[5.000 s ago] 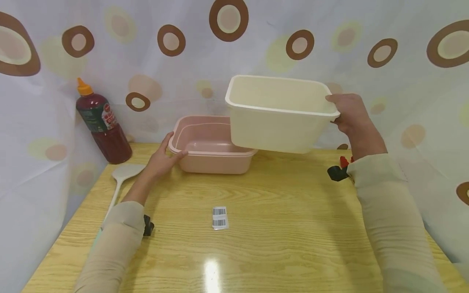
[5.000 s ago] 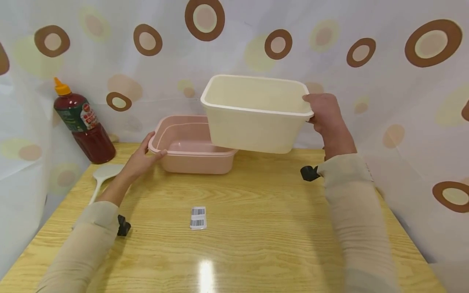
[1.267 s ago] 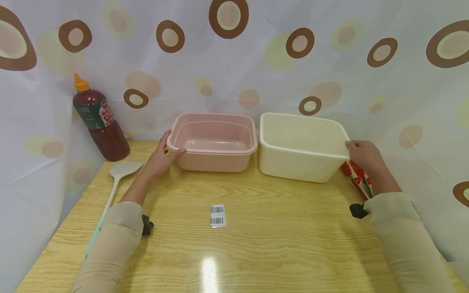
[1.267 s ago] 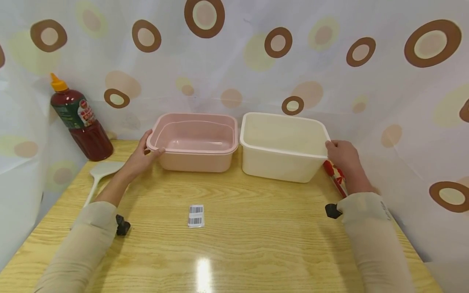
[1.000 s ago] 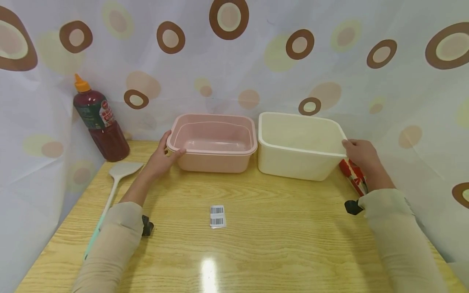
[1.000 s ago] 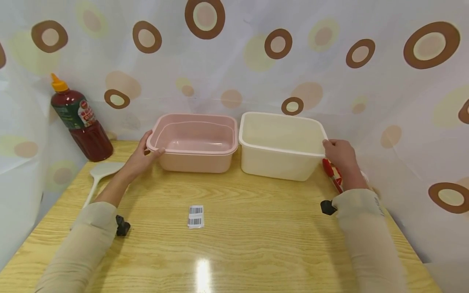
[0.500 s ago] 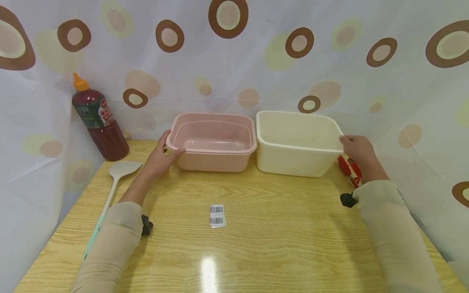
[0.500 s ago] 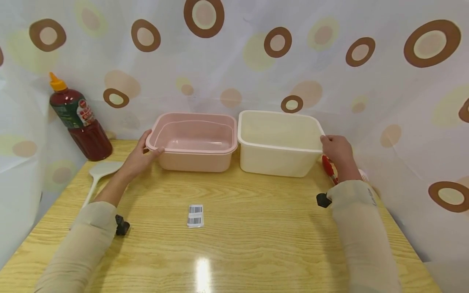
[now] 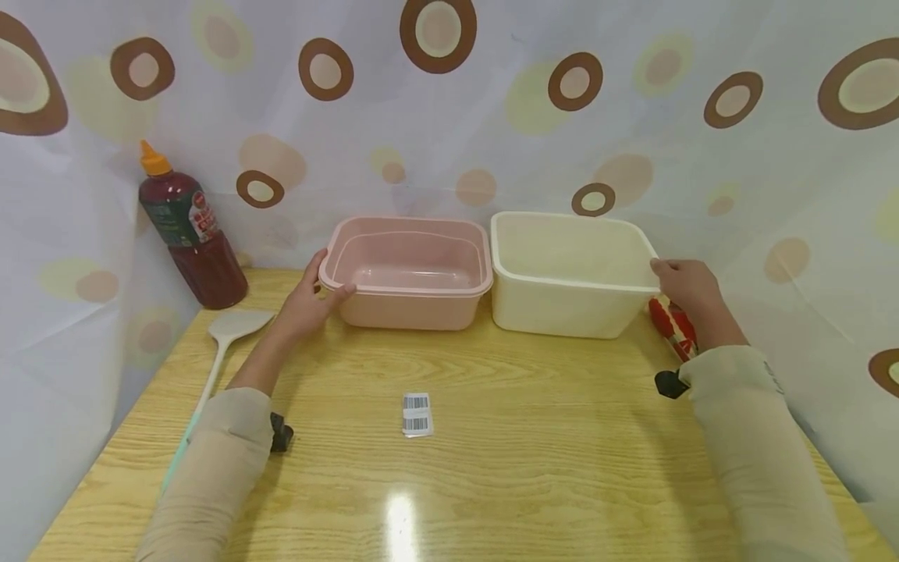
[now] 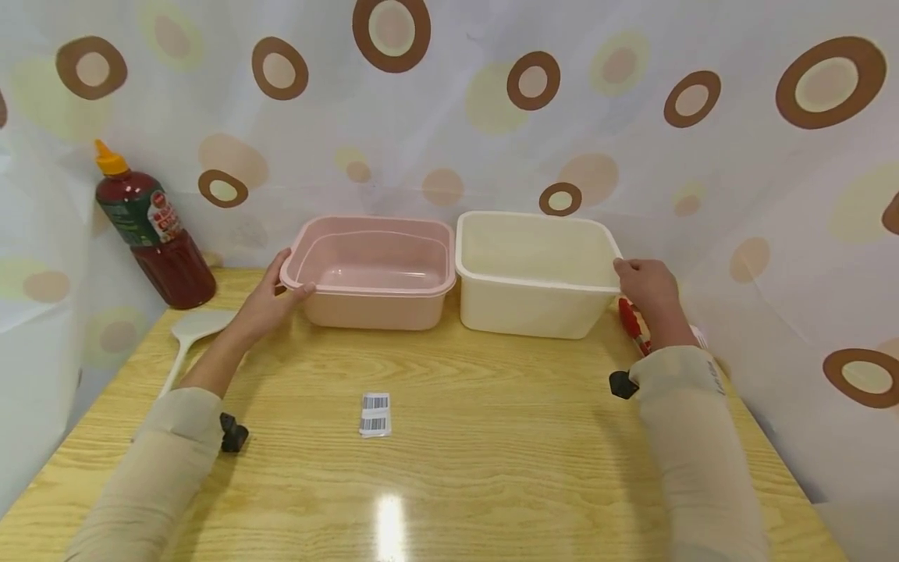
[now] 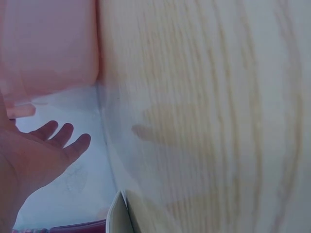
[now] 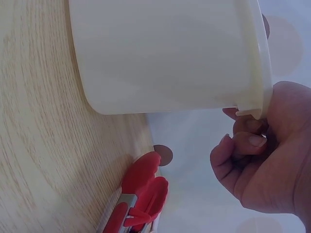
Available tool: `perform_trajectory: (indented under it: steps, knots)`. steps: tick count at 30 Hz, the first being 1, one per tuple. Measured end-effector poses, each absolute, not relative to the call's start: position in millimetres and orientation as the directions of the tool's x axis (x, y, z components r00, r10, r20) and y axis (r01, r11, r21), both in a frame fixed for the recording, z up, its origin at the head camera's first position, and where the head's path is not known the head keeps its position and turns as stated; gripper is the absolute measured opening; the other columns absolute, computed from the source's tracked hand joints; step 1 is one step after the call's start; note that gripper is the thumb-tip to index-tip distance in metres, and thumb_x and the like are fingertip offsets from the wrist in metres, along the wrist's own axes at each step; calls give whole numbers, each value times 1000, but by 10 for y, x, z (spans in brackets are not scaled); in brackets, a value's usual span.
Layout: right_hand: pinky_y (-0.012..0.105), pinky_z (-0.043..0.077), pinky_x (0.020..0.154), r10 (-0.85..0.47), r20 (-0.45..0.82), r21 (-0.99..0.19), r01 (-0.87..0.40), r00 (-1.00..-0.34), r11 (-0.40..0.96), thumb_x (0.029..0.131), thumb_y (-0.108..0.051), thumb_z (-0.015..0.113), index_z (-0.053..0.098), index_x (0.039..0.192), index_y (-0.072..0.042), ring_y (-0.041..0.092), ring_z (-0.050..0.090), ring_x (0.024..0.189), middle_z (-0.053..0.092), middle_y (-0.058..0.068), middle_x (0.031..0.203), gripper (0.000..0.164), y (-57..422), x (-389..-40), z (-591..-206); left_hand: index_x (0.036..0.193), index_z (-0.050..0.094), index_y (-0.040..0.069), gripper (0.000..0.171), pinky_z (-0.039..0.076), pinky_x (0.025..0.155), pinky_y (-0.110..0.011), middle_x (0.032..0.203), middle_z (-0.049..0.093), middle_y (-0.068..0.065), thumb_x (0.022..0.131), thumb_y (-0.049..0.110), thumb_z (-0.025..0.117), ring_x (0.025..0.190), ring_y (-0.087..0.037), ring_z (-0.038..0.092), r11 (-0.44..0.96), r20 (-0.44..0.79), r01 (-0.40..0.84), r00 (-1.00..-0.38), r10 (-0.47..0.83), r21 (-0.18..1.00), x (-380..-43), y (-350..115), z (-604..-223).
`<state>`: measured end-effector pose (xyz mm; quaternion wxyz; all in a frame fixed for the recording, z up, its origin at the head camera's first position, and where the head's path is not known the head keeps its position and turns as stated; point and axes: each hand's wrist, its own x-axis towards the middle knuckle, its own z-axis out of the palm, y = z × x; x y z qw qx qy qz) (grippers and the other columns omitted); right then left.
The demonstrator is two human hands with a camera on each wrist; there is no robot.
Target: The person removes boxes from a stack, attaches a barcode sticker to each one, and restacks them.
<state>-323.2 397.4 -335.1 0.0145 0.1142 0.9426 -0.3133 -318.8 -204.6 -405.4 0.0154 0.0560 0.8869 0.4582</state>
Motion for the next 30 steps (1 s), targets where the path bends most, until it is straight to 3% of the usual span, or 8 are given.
perform_trajectory:
  steps: [3, 8, 11, 14, 16, 24, 28, 30]
  knots:
    - [30, 50, 59, 199, -102, -567, 221, -975, 793, 105, -59, 26, 41, 151, 4, 21, 57, 69, 50, 29, 123, 79, 4032, -3207, -3351, 161, -10, 41, 99, 22, 119, -69, 168, 19, -20, 93, 67, 56, 153, -47, 22, 595, -3, 67, -993, 116, 801, -3178, -2031, -4039]
    - [29, 54, 65, 192, -72, -579, 198, -979, 791, 103, -65, 23, 44, 149, 5, 26, 60, 83, 50, 29, 130, 87, 4063, -3151, -3321, 159, -20, 37, 107, 19, 120, -69, 170, 8, -19, 92, 69, 57, 154, -48, 15, 611, 13, 64, -996, 88, 789, -3132, -2031, -3965]
    - [48, 58, 81, 205, -42, -577, 192, -978, 794, 102, -67, 20, 40, 152, 4, 42, 57, 101, 48, 33, 139, 89, 4022, -3087, -3253, 160, -21, 32, 112, 14, 121, -69, 171, 0, -19, 91, 67, 60, 156, -47, 5, 609, 78, 96, -995, 57, 788, -3092, -2040, -3904]
    - [66, 44, 102, 236, 10, -559, 190, -972, 807, 102, -67, 18, 30, 157, -1, 55, 47, 124, 41, 36, 150, 87, 3989, -3002, -3172, 161, -19, 28, 115, 9, 123, -67, 171, -4, -17, 89, 66, 63, 158, -41, -1, 621, 166, 159, -985, 47, 767, -3048, -2040, -3832]
    - [71, 37, 107, 256, 60, -564, 179, -965, 806, 103, -65, 18, 29, 159, -5, 57, 42, 131, 39, 37, 152, 83, 3965, -2942, -3130, 161, -17, 28, 117, 9, 123, -66, 171, -3, -14, 88, 66, 65, 158, -40, -1, 633, 223, 204, -973, 51, 747, -3008, -2028, -3770]
    - [65, 47, 92, 167, 206, -584, 16, -964, 812, 104, -63, 27, 39, 157, -13, 47, 53, 112, 56, 31, 130, 73, 3689, -2722, -3109, 164, -3, 32, 120, 16, 123, -64, 172, 6, 0, 80, 65, 76, 158, -35, 11, 606, 335, 367, -926, 171, 705, -2687, -1825, -3582]
    - [59, 48, 86, 49, 237, -558, -95, -970, 824, 106, -59, 31, 45, 154, -13, 43, 57, 107, 63, 30, 120, 68, 3511, -2613, -3156, 165, 1, 28, 122, 16, 124, -63, 172, 8, -3, 77, 76, 70, 158, -35, 12, 611, 331, 471, -882, 335, 636, -2499, -1614, -3636]
    - [50, 47, 74, 2, 241, -548, -135, -971, 825, 106, -57, 33, 48, 152, -14, 38, 58, 97, 66, 28, 112, 65, 3417, -2561, -3191, 165, 2, 25, 123, 15, 124, -63, 172, 8, -6, 76, 77, 71, 158, -35, 11, 617, 302, 502, -863, 405, 606, -2429, -1522, -3698]
